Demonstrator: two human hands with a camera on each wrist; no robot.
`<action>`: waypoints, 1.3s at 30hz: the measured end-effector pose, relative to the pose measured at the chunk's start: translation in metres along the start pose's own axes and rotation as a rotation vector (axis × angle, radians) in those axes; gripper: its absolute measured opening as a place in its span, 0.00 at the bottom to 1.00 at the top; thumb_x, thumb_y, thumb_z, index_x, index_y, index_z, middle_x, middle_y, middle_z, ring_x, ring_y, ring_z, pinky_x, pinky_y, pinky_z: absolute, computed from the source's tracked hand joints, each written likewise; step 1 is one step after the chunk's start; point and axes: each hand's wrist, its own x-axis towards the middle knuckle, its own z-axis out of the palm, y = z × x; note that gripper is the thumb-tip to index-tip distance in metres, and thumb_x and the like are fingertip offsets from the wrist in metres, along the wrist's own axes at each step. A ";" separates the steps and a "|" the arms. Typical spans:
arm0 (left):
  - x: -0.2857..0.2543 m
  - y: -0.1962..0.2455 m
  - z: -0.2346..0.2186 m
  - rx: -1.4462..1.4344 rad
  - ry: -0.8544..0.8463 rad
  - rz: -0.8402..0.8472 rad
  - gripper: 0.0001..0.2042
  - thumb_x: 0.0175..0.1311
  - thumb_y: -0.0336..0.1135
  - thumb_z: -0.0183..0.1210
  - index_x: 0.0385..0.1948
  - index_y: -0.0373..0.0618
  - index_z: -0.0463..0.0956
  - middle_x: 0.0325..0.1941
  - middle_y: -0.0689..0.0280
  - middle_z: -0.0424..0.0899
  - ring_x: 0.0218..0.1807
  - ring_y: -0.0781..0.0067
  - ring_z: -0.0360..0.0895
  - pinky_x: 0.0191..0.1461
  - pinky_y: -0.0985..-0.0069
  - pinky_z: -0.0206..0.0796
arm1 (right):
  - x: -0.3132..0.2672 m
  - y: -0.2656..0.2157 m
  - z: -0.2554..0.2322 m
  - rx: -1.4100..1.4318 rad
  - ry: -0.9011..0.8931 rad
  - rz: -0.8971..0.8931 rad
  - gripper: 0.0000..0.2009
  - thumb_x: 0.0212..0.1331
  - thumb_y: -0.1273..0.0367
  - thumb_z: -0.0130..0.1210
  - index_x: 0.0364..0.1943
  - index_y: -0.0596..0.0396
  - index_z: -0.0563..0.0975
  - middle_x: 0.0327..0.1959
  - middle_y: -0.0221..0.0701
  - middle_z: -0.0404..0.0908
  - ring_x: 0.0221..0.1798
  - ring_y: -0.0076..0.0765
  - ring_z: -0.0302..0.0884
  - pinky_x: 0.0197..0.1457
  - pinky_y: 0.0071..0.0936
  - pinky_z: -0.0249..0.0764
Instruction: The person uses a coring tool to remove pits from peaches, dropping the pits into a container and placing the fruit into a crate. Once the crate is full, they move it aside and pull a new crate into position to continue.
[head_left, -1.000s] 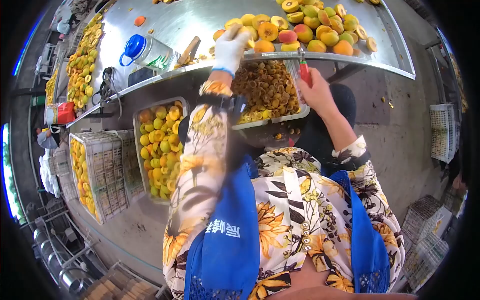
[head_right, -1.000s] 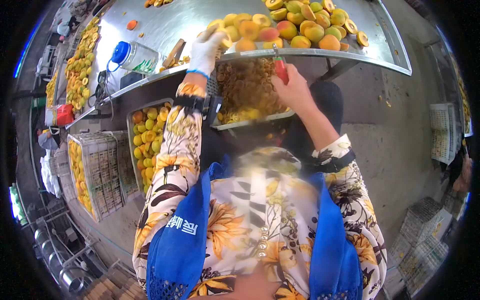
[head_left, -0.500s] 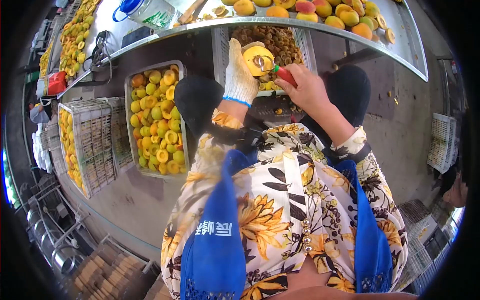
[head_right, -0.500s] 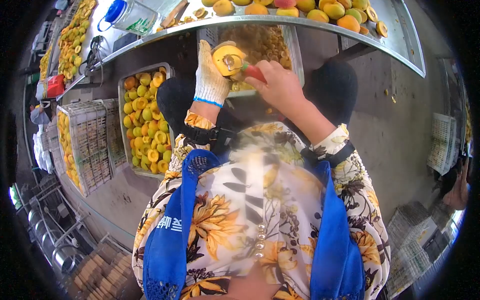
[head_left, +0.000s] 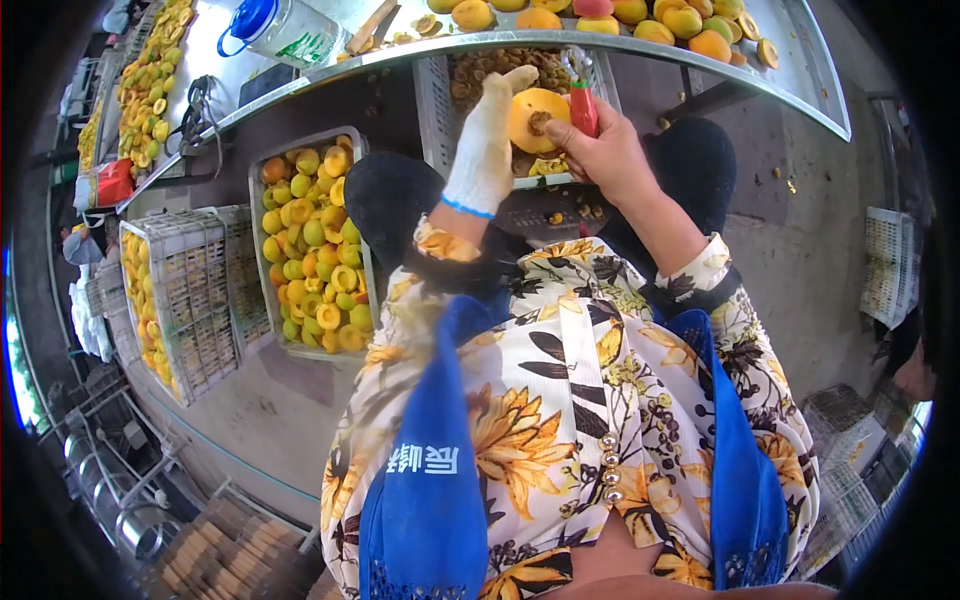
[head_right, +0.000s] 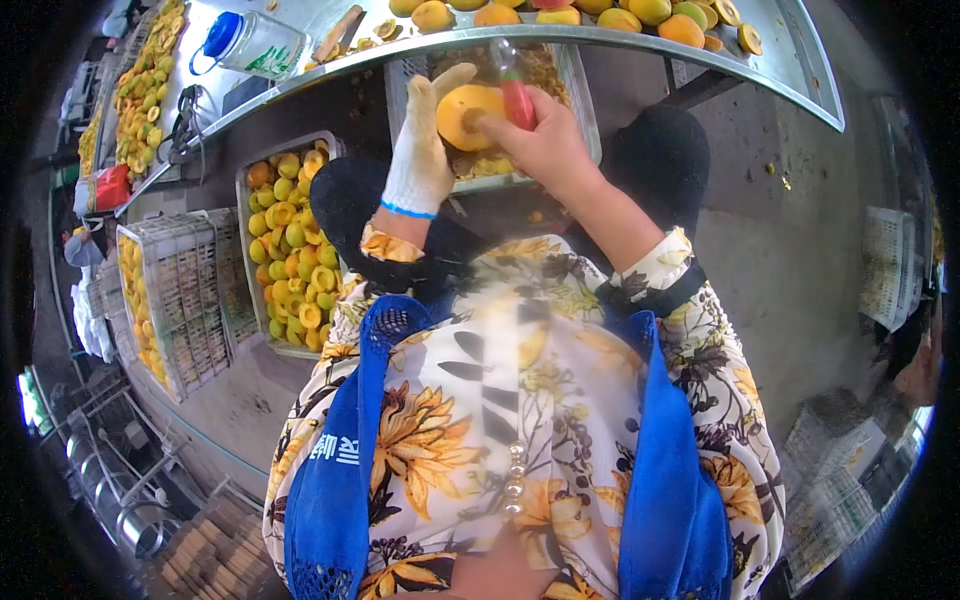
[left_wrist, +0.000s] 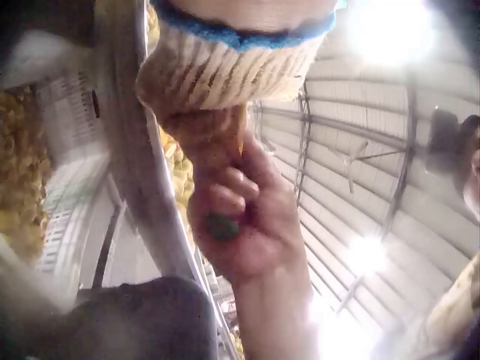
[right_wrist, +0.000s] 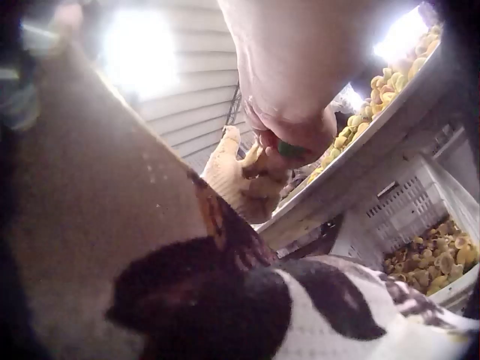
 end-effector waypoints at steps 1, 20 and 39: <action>0.002 -0.007 0.000 -0.039 0.024 0.041 0.28 0.66 0.58 0.40 0.49 0.38 0.70 0.39 0.60 0.78 0.38 0.71 0.77 0.42 0.75 0.71 | 0.001 0.001 0.002 0.072 0.003 0.024 0.20 0.50 0.64 0.62 0.43 0.61 0.72 0.28 0.27 0.77 0.29 0.23 0.74 0.34 0.23 0.72; 0.019 -0.034 -0.009 -0.210 0.274 0.150 0.16 0.66 0.48 0.48 0.43 0.45 0.72 0.38 0.67 0.75 0.37 0.72 0.73 0.43 0.73 0.68 | -0.017 0.037 0.012 -0.946 0.074 -0.343 0.10 0.57 0.68 0.51 0.38 0.57 0.65 0.32 0.49 0.77 0.35 0.58 0.76 0.36 0.47 0.73; 0.022 -0.014 -0.023 0.057 0.134 -0.118 0.23 0.64 0.51 0.49 0.25 0.36 0.76 0.22 0.55 0.79 0.21 0.66 0.77 0.25 0.74 0.71 | -0.024 0.029 0.017 -0.826 -0.214 -0.243 0.10 0.53 0.74 0.47 0.40 0.61 0.66 0.30 0.51 0.78 0.36 0.57 0.77 0.39 0.46 0.71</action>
